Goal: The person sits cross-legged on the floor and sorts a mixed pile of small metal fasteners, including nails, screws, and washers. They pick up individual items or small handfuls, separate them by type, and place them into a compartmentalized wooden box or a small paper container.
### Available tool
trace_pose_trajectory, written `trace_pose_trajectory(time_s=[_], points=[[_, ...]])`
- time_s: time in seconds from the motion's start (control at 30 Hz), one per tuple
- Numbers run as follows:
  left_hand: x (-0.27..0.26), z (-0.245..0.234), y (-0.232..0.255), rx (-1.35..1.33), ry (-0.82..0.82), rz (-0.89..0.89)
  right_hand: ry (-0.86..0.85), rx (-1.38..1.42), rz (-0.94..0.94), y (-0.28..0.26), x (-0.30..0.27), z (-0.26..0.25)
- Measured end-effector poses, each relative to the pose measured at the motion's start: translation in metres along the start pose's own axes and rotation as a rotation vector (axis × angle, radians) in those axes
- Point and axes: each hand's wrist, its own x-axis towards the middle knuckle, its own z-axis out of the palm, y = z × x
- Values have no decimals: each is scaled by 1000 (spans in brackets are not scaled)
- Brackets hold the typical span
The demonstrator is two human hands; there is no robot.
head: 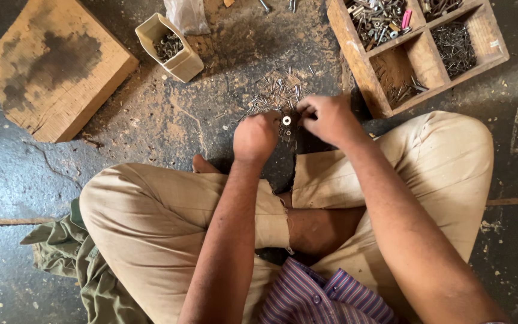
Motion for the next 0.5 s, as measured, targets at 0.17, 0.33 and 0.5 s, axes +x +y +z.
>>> trace_pose_trajectory(time_s=[0.17, 0.33, 0.5], points=[[0, 1, 3, 85, -50, -33, 142, 71, 29, 4, 0, -12], [-1, -2, 4, 115, -83, -28, 71, -54, -195, 12, -3, 0], [2, -5, -14, -71, -97, -22, -31, -313, -78, 14, -6, 16]])
